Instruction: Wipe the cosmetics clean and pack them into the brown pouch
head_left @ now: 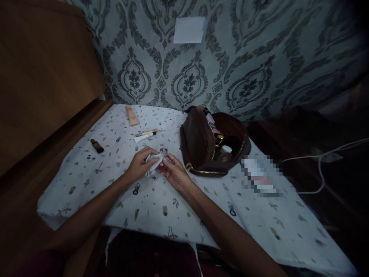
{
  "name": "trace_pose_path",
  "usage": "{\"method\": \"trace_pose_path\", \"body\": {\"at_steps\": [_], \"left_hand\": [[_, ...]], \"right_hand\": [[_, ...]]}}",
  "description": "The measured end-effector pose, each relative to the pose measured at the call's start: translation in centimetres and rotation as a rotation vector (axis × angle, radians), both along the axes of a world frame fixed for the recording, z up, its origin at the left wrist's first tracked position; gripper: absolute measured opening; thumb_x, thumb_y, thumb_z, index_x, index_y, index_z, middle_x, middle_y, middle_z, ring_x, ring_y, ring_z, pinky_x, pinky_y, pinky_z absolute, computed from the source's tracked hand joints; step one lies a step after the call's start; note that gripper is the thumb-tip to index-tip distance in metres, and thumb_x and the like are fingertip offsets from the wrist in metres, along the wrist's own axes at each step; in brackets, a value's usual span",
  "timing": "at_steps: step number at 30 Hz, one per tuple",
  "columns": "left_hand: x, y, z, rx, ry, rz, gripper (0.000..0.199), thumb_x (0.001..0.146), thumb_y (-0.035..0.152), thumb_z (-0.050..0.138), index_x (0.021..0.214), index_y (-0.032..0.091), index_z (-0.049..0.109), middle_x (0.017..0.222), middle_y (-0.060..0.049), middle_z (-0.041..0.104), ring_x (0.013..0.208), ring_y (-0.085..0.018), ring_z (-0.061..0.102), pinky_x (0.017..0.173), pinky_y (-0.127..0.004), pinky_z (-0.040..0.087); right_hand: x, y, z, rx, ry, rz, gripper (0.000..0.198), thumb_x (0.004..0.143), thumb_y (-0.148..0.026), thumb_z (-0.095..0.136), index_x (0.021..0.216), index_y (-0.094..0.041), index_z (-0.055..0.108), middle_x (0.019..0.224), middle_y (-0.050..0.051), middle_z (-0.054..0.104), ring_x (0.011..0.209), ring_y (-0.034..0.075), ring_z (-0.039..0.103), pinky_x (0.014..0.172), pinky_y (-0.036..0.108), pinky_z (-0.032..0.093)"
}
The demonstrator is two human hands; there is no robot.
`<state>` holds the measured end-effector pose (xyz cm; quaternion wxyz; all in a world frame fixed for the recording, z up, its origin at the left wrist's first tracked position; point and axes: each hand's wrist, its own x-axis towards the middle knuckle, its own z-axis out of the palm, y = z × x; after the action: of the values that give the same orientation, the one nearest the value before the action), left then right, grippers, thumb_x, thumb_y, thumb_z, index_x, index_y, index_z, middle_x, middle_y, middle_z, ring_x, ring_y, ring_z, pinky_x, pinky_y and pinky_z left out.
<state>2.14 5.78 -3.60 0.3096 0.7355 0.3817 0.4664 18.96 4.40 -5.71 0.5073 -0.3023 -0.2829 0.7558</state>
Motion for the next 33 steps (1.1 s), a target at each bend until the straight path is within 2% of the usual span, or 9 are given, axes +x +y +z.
{"method": "trace_pose_path", "body": {"at_steps": [5, 11, 16, 21, 24, 27, 30, 33], "left_hand": [[-0.1, 0.0, 0.0, -0.032, 0.021, -0.146, 0.025, 0.089, 0.042, 0.063, 0.096, 0.019, 0.069, 0.087, -0.004, 0.065, 0.085, -0.019, 0.061, 0.081, -0.03, 0.046], [-0.2, -0.1, 0.0, -0.129, 0.013, -0.086, 0.024, 0.092, 0.042, 0.056, 0.093, 0.019, 0.064, 0.083, -0.001, 0.063, 0.079, -0.017, 0.057, 0.075, -0.027, 0.044], [0.4, -0.1, -0.7, -0.363, -0.094, -0.138, 0.034, 0.087, 0.052, 0.059, 0.09, 0.018, 0.064, 0.072, 0.002, 0.059, 0.066, -0.014, 0.052, 0.063, -0.025, 0.042], [1.4, -0.5, -1.4, -0.589, -0.261, -0.191, 0.041, 0.074, 0.056, 0.072, 0.088, 0.017, 0.067, 0.08, -0.001, 0.067, 0.071, -0.016, 0.058, 0.066, -0.026, 0.045], [1.3, -0.3, -1.7, -0.678, -0.345, -0.15, 0.041, 0.069, 0.053, 0.077, 0.084, 0.017, 0.065, 0.073, 0.001, 0.065, 0.061, -0.013, 0.055, 0.058, -0.024, 0.042], [1.0, 0.0, -1.6, -0.736, -0.416, -0.099, 0.04, 0.068, 0.051, 0.079, 0.083, 0.018, 0.062, 0.065, 0.003, 0.06, 0.052, -0.01, 0.05, 0.051, -0.022, 0.038], [0.8, 0.3, -1.3, -0.738, -0.479, -0.045, 0.041, 0.067, 0.051, 0.08, 0.083, 0.018, 0.061, 0.063, 0.005, 0.056, 0.049, -0.009, 0.046, 0.049, -0.021, 0.036], [0.8, 0.1, -0.9, -0.651, -0.473, 0.023, 0.04, 0.07, 0.052, 0.077, 0.085, 0.019, 0.06, 0.061, 0.007, 0.05, 0.048, -0.008, 0.041, 0.047, -0.021, 0.033]], "right_hand": [[0.2, 0.5, 0.1, -0.024, 0.072, -0.107, 0.036, 0.061, -0.031, 0.092, 0.087, -0.022, 0.068, 0.078, -0.005, 0.068, 0.065, 0.009, 0.06, 0.06, 0.022, 0.053], [0.4, 0.4, 0.3, -0.023, 0.077, -0.084, 0.041, 0.059, -0.034, 0.092, 0.09, -0.023, 0.067, 0.081, -0.004, 0.069, 0.066, 0.01, 0.061, 0.059, 0.021, 0.052], [0.4, 0.4, 0.4, 0.087, 0.006, -0.2, 0.036, 0.065, -0.036, 0.088, 0.093, -0.024, 0.067, 0.076, -0.004, 0.069, 0.065, 0.009, 0.059, 0.062, 0.021, 0.05], [0.3, 0.5, 0.0, 0.226, -0.172, -0.26, 0.038, 0.066, -0.038, 0.085, 0.099, -0.024, 0.069, 0.071, -0.005, 0.066, 0.061, 0.01, 0.057, 0.058, 0.02, 0.046], [0.2, 0.6, -0.5, 0.259, -0.304, -0.243, 0.035, 0.065, -0.036, 0.085, 0.095, -0.023, 0.071, 0.073, -0.004, 0.065, 0.063, 0.011, 0.058, 0.059, 0.022, 0.047], [0.2, 0.6, -0.7, 0.27, -0.361, -0.136, 0.033, 0.062, -0.034, 0.086, 0.088, -0.019, 0.073, 0.068, -0.004, 0.063, 0.062, 0.011, 0.058, 0.061, 0.023, 0.048], [0.2, 0.6, -0.6, 0.208, -0.254, -0.068, 0.036, 0.06, -0.034, 0.088, 0.089, -0.019, 0.072, 0.072, -0.004, 0.066, 0.066, 0.012, 0.061, 0.067, 0.025, 0.051], [0.3, 0.7, -0.2, 0.124, -0.076, -0.149, 0.039, 0.059, -0.035, 0.09, 0.088, -0.021, 0.069, 0.081, -0.003, 0.068, 0.071, 0.012, 0.063, 0.067, 0.024, 0.053]]}}
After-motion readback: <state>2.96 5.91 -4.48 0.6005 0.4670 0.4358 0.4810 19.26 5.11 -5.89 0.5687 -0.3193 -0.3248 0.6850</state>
